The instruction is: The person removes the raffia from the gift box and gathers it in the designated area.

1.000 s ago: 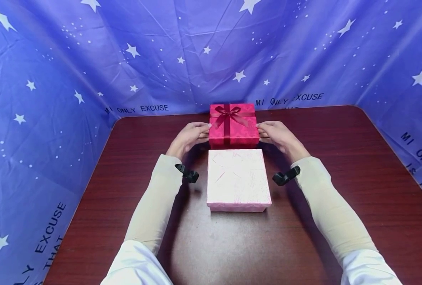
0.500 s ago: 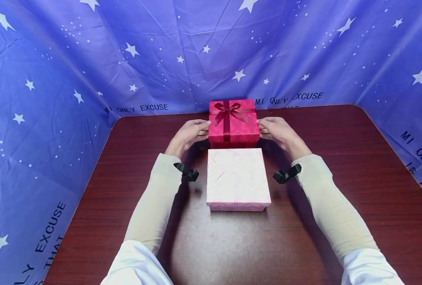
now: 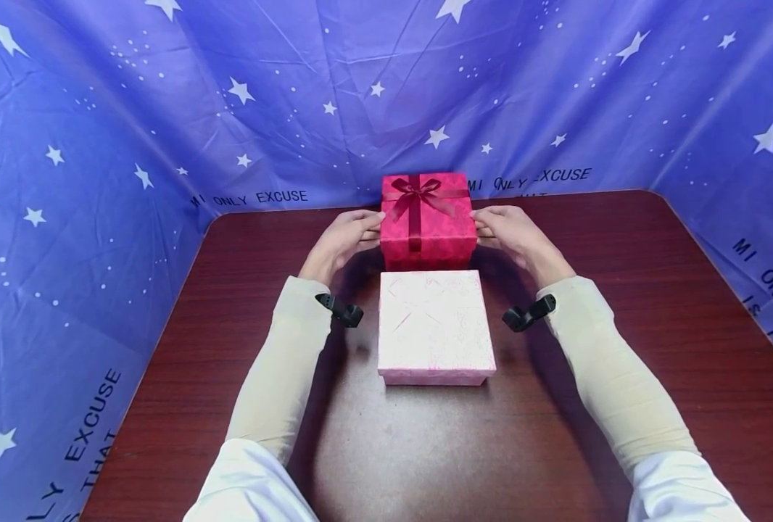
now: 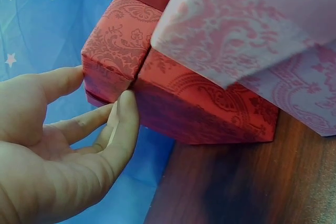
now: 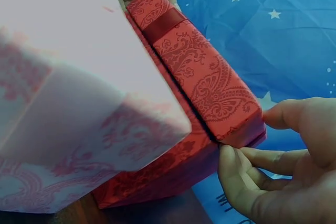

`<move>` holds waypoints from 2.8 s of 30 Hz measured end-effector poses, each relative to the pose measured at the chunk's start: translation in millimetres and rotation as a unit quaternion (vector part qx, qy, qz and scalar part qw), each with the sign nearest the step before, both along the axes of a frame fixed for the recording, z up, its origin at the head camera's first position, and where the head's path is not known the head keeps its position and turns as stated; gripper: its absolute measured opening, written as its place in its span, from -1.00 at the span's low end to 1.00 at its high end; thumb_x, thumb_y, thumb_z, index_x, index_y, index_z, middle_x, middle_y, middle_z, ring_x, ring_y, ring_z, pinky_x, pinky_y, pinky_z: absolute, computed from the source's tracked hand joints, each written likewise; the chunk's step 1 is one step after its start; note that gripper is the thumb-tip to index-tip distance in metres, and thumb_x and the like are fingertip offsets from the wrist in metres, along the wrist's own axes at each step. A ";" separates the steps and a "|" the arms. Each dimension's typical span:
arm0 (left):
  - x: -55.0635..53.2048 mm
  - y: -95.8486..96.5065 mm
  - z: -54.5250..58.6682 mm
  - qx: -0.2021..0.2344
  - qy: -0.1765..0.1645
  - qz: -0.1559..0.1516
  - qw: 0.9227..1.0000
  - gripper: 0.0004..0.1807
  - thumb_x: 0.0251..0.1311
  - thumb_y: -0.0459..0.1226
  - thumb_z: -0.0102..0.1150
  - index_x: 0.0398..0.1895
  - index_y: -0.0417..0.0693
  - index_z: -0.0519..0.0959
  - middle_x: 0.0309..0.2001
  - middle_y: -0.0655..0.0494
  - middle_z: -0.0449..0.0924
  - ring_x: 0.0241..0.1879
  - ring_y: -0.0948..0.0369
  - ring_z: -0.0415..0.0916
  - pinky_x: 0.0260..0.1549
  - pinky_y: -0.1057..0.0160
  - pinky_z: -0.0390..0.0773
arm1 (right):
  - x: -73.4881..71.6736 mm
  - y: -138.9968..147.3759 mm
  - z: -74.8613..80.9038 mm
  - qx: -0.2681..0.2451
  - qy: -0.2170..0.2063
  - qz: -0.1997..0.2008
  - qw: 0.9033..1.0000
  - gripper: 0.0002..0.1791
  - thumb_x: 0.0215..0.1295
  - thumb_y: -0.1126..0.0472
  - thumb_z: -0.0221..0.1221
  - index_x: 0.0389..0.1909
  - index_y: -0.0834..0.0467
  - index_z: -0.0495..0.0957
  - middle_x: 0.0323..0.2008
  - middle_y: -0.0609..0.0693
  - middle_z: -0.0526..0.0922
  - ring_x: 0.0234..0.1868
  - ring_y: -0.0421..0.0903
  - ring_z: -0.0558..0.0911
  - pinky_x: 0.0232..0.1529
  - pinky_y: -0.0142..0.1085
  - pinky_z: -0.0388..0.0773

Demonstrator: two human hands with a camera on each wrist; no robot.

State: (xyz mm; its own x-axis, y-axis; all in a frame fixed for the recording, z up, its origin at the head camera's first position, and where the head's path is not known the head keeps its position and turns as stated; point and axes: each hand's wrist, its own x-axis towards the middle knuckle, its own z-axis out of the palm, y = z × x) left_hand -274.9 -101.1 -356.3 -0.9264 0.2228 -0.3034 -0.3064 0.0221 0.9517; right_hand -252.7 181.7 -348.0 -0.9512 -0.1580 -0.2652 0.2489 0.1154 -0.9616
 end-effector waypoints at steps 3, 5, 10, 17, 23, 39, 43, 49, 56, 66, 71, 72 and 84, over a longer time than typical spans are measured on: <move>-0.5 -0.6 3.7 0.006 0.005 0.002 1.000 -0.59 0.35 -0.24 0.07 0.16 -0.31 0.41 -0.30 0.08 0.54 -0.35 0.28 0.55 -0.13 0.30 0.61 | -0.2 0.1 4.9 0.000 0.010 0.000 1.000 -0.53 0.42 0.16 0.02 0.18 0.41 0.30 -0.35 -0.15 0.60 -0.32 -0.31 0.63 -0.17 -0.45 0.63; -0.3 -1.0 6.1 0.010 0.007 0.005 1.000 -0.60 0.34 -0.24 0.08 0.16 -0.29 0.40 -0.31 0.09 0.53 -0.36 0.28 0.54 -0.22 0.35 0.62 | -0.2 0.1 7.6 -0.001 0.015 0.000 1.000 -0.49 0.42 0.15 0.03 0.22 0.42 0.28 -0.37 -0.16 0.60 -0.33 -0.32 0.63 -0.18 -0.47 0.62; 1.9 -1.7 12.0 0.013 0.006 0.015 1.000 -0.60 0.33 -0.24 0.10 0.17 -0.22 0.41 -0.27 0.08 0.53 -0.34 0.27 0.55 -0.25 0.36 0.62 | -0.1 -1.7 11.1 0.003 0.025 -0.015 1.000 -0.51 0.39 0.05 0.08 0.13 0.36 0.35 -0.37 -0.15 0.57 -0.35 -0.31 0.61 -0.21 -0.48 0.63; 4.4 2.4 25.9 -0.003 0.046 0.032 0.998 -0.56 0.31 -0.23 0.11 0.22 -0.16 0.38 -0.10 0.04 0.52 -0.20 0.21 0.54 0.03 0.13 0.57 | 1.0 -6.5 16.7 0.043 0.065 -0.061 0.995 -0.49 0.32 -0.05 0.14 0.08 0.25 0.41 -0.30 -0.12 0.55 -0.35 -0.31 0.60 -0.25 -0.48 0.62; 8.3 4.6 33.8 -0.024 0.066 0.058 0.996 -0.59 0.30 -0.21 0.13 0.16 -0.15 0.40 -0.10 0.06 0.51 -0.19 0.18 0.52 0.07 0.07 0.55 | 3.0 -8.7 20.2 0.050 0.091 -0.069 0.992 -0.52 0.33 0.03 0.15 0.13 0.24 0.39 -0.24 -0.14 0.52 -0.30 -0.29 0.57 -0.17 -0.45 0.59; 13.1 3.6 37.0 0.007 0.148 0.084 0.985 -0.50 0.23 -0.36 0.20 0.24 0.09 0.46 -0.18 0.08 0.50 -0.16 0.12 0.56 -0.06 0.18 0.62 | 8.2 -13.0 19.3 -0.044 0.154 -0.065 0.985 -0.61 0.30 0.35 0.13 0.14 0.15 0.38 -0.43 -0.04 0.68 -0.44 -0.16 0.69 -0.33 -0.39 0.67; 13.1 4.8 35.6 0.061 0.133 0.086 0.985 -0.49 0.28 -0.41 0.12 0.29 0.09 0.43 -0.28 0.07 0.53 -0.34 0.19 0.60 -0.26 0.34 0.65 | 10.9 -13.9 20.2 -0.082 0.140 -0.057 0.985 -0.58 0.35 0.40 -0.02 0.21 0.15 0.31 -0.30 0.09 0.69 -0.30 -0.09 0.72 -0.08 -0.23 0.66; 13.3 3.1 36.0 0.100 0.103 0.093 0.985 -0.63 0.42 -0.28 -0.05 0.24 0.14 0.49 -0.12 -0.03 0.58 -0.36 0.21 0.61 -0.32 0.36 0.62 | 11.6 -12.0 23.1 -0.149 0.084 -0.050 0.984 -0.56 0.48 0.19 -0.08 0.32 0.13 0.24 -0.23 0.00 0.66 -0.24 -0.11 0.70 -0.05 -0.23 0.65; 13.6 0.0 36.5 0.069 0.081 0.078 0.991 -0.58 0.37 -0.15 0.04 0.27 0.10 0.43 -0.01 -0.06 0.53 -0.30 0.21 0.57 -0.27 0.29 0.61 | 13.2 -10.9 24.2 -0.168 0.050 -0.040 0.984 -0.41 0.38 0.16 0.10 0.37 0.19 0.19 -0.26 -0.01 0.60 -0.34 -0.20 0.64 -0.28 -0.39 0.64; 13.1 -6.6 36.9 0.039 0.048 0.071 0.996 -0.56 0.33 -0.21 0.10 0.22 -0.20 0.42 -0.18 0.03 0.53 -0.28 0.22 0.55 -0.08 0.21 0.60 | 14.7 -11.4 27.0 -0.137 0.038 -0.019 0.990 -0.36 0.36 0.15 0.14 0.41 0.11 0.18 -0.11 0.02 0.56 -0.24 -0.18 0.65 -0.18 -0.39 0.64; 13.3 -10.1 38.4 0.040 0.051 0.070 0.995 -0.55 0.33 -0.21 0.10 0.22 -0.22 0.42 -0.19 0.03 0.53 -0.26 0.21 0.56 0.01 0.15 0.58 | 13.9 -15.2 28.4 -0.130 0.040 -0.020 0.990 -0.38 0.36 0.14 0.13 0.40 0.10 0.19 -0.13 0.02 0.56 -0.26 -0.19 0.65 -0.19 -0.39 0.64; 13.1 -11.0 38.6 0.040 0.051 0.070 0.995 -0.56 0.33 -0.21 0.10 0.21 -0.23 0.42 -0.20 0.02 0.54 -0.26 0.21 0.57 0.00 0.16 0.58 | 13.7 -16.0 28.5 -0.129 0.041 -0.020 0.991 -0.38 0.36 0.15 0.12 0.40 0.10 0.20 -0.13 0.02 0.56 -0.26 -0.19 0.65 -0.20 -0.39 0.64; 10.8 -30.7 43.8 0.042 0.049 0.082 0.995 -0.54 0.32 -0.19 0.12 0.21 -0.22 0.42 -0.16 0.02 0.52 -0.31 0.22 0.57 -0.12 0.26 0.60 | 8.1 -35.0 32.0 -0.126 0.045 -0.014 0.991 -0.40 0.37 0.16 0.12 0.39 0.10 0.21 -0.07 0.08 0.54 -0.23 -0.15 0.64 -0.15 -0.36 0.62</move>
